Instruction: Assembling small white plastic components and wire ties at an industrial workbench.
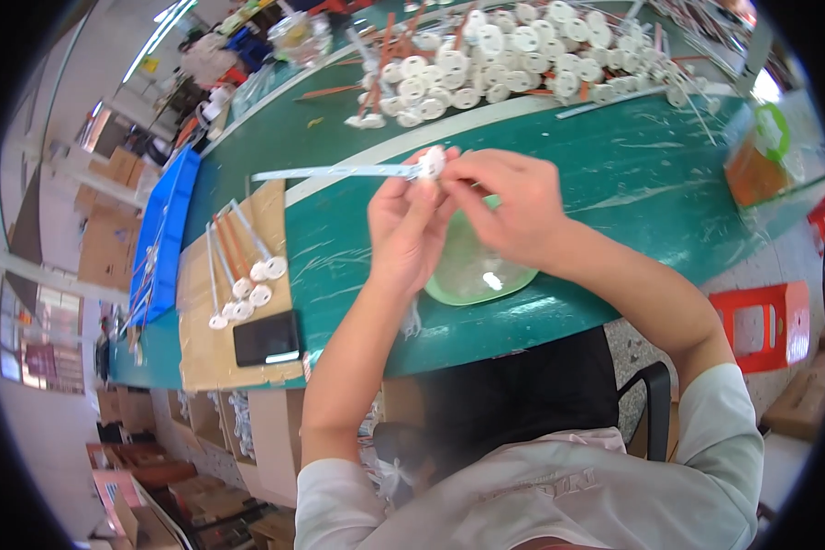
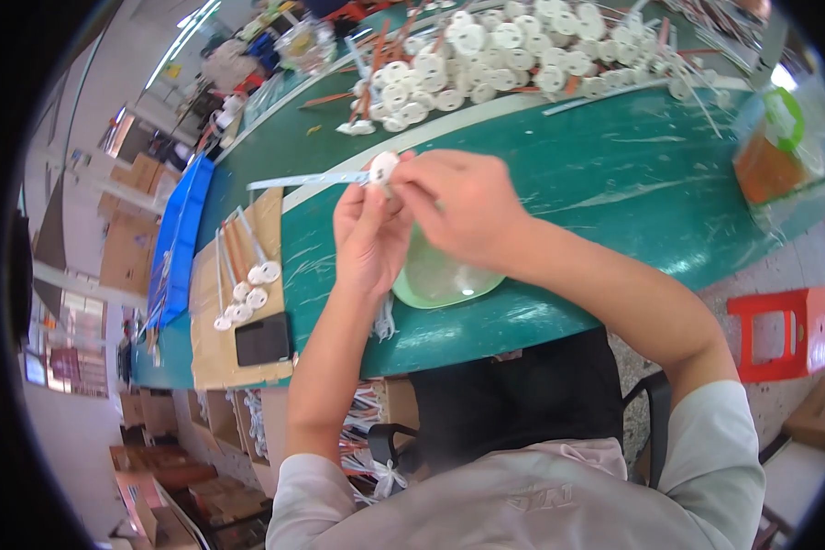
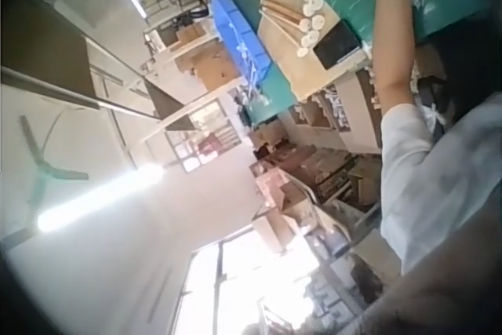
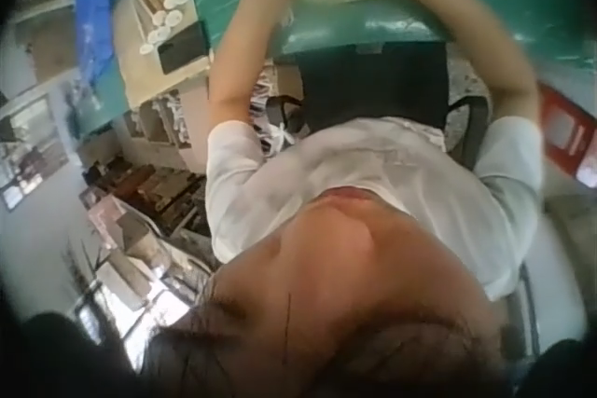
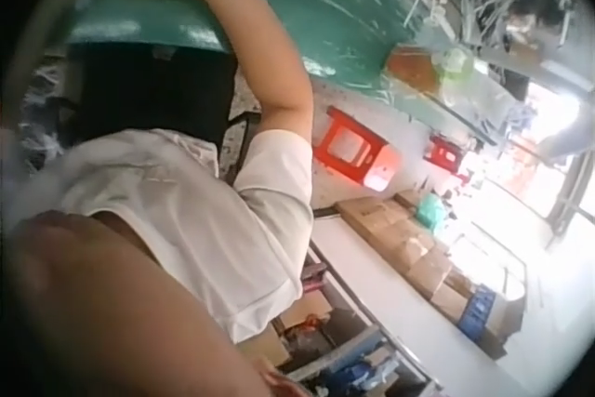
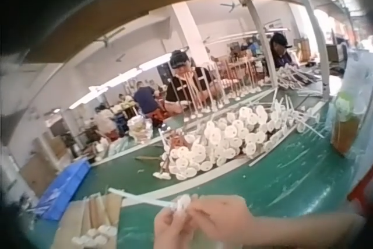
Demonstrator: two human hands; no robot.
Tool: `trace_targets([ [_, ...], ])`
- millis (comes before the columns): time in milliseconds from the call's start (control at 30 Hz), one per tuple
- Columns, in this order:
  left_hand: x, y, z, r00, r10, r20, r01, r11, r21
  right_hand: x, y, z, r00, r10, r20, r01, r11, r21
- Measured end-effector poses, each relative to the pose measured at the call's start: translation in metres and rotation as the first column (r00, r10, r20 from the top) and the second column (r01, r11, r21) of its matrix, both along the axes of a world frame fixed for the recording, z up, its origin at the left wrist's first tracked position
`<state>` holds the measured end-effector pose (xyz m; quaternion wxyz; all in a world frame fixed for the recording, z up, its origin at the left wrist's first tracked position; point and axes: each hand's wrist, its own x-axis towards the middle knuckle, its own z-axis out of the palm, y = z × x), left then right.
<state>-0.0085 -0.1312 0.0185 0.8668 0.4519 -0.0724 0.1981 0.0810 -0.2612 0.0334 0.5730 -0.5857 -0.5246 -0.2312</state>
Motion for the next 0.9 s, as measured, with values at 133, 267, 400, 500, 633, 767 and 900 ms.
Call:
trace_targets([
  [133,0.004,0.001,0.001,0.999,-0.006,0.033,0.007,1.0,-0.024,0.001,-0.008,0.006,0.988,0.095,-0.122,-0.099,0.995,-0.029],
  [267,-0.003,0.0,0.003,0.999,-0.029,0.021,0.029,1.0,-0.01,-0.005,-0.009,0.007,0.995,0.073,-0.072,-0.08,0.992,-0.098],
  [400,-0.005,0.005,0.006,0.999,0.024,-0.021,-0.021,0.991,0.131,-0.01,-0.006,0.004,0.995,0.063,-0.083,-0.072,0.991,-0.112],
  [500,-0.003,0.011,0.006,0.996,0.082,-0.028,-0.07,0.949,0.308,-0.001,-0.005,-0.003,0.996,0.066,-0.065,-0.075,0.987,-0.143],
  [633,-0.007,0.021,0.023,0.983,0.146,-0.114,-0.073,0.873,0.483,0.003,-0.005,-0.003,0.998,0.056,0.002,-0.056,0.995,-0.079],
  [767,-0.033,0.077,0.07,0.855,0.418,-0.307,-0.097,0.71,0.697,0.009,-0.013,0.008,0.997,0.053,0.047,-0.048,0.992,-0.118],
  [900,-0.099,0.154,0.1,0.572,0.696,-0.434,-0.077,0.573,0.816,0.024,-0.018,0.003,0.975,-0.001,0.221,0.035,0.988,-0.148],
])
